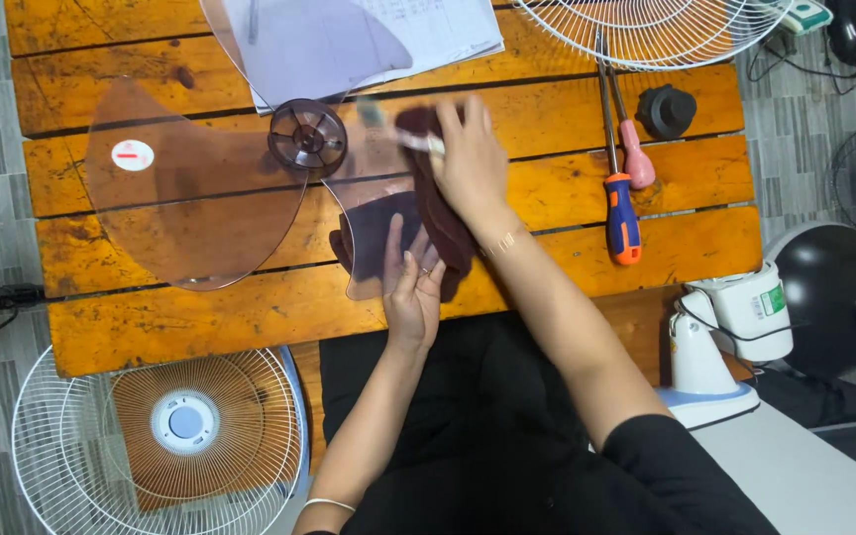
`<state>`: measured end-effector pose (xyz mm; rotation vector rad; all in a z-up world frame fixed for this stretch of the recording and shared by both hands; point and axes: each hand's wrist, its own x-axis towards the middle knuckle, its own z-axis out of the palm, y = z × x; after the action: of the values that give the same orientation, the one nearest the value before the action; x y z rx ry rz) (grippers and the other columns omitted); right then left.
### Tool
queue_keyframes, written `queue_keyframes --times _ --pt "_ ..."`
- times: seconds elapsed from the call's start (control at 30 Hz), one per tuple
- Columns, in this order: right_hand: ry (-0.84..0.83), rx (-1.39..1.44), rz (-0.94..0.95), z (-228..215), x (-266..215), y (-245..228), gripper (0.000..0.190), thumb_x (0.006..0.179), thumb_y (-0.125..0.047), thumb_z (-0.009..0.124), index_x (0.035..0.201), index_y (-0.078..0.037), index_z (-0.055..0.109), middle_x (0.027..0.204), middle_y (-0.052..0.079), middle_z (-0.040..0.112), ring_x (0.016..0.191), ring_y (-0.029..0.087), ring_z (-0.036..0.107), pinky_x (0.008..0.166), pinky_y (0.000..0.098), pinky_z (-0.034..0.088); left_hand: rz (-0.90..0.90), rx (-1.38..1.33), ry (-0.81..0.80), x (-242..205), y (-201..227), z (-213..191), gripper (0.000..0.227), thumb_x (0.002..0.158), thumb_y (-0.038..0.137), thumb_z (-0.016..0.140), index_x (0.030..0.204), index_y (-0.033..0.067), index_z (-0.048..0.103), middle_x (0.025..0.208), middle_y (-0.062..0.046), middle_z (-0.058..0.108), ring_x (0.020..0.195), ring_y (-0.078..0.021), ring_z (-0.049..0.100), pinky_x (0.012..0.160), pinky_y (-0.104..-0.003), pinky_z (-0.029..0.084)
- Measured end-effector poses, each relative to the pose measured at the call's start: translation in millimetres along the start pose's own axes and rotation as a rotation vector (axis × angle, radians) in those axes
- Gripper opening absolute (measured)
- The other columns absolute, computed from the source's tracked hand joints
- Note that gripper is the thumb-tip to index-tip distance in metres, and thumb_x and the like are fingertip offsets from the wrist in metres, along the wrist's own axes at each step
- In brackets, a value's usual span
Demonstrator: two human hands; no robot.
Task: Cleaning a plastic fan blade using a toothbrush and a cloth
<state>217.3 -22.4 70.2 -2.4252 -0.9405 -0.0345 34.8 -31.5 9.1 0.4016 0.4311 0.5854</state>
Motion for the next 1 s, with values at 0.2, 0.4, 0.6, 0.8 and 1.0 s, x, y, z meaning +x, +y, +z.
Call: queue_keyframes --times 0.2,0.4,0.6,0.8,1.0 --pt "-0.356 -0.124 -0.034 -40.9 -68.0 -7.6 0.043 0.084 -0.022 0.074 0.12 -0.017 0.051 0.111 0.012 0.051 0.098 0.043 0.067 0.075 0.0625 0.059 0.057 0.003 -0.041 1.2 -5.7 -3.9 0.057 0.111 0.014 0.044 0.164 0.0142 0.022 0.151 -0.026 0.049 0.139 -0.0375 0.05 0.118 -0.051 0.045" --pt "-0.276 -0.178 -0.011 -5.5 -20.9 8.2 0.051 0.087 -0.025 0.074 0.129 -0.011 0.049 0.124 0.021 0.056 0.094 0.05 0.07 0.077 0.067 0.057 0.045 0.036 -0.06 6.1 -15.8 -22.7 0.068 0.107 -0.001 0.045 0.166 0.0158 0.017 0.156 -0.028 0.043 0.141 -0.0395 0.048 0.12 -0.052 0.043" --pt "-0.073 -0.123 0.044 20.2 37.3 20.2 0.046 0.088 -0.019 0.074 0.126 -0.012 0.05 0.114 0.015 0.056 0.098 0.048 0.069 0.074 0.064 0.059 0.08 0.078 -0.076 2.7 -7.5 -12.9 0.066 0.106 -0.003 0.045 0.165 0.0168 0.021 0.157 -0.028 0.041 0.142 -0.0397 0.046 0.121 -0.051 0.04" --pt "-0.114 -0.13 -0.028 -5.6 -33.8 13.2 0.045 0.089 -0.02 0.074 0.124 -0.01 0.048 0.106 0.016 0.052 0.091 0.049 0.069 0.069 0.0617 0.059 0.066 0.042 -0.06 -0.6 -11.3 -11.8 0.064 0.108 0.006 0.045 0.166 0.0168 0.019 0.158 -0.028 0.039 0.143 -0.0406 0.045 0.119 -0.053 0.041" --pt "-0.177 -0.193 -0.084 -17.9 -94.0 -6.4 0.035 0.091 -0.03 0.073 0.11 -0.011 0.051 0.095 0.012 0.053 0.084 0.042 0.07 0.065 0.0541 0.059 0.073 0.018 -0.019 5.5 -20.5 -31.1 0.06 0.111 0.012 0.043 0.165 0.0134 0.017 0.159 -0.028 0.039 0.143 -0.041 0.045 0.118 -0.055 0.042"
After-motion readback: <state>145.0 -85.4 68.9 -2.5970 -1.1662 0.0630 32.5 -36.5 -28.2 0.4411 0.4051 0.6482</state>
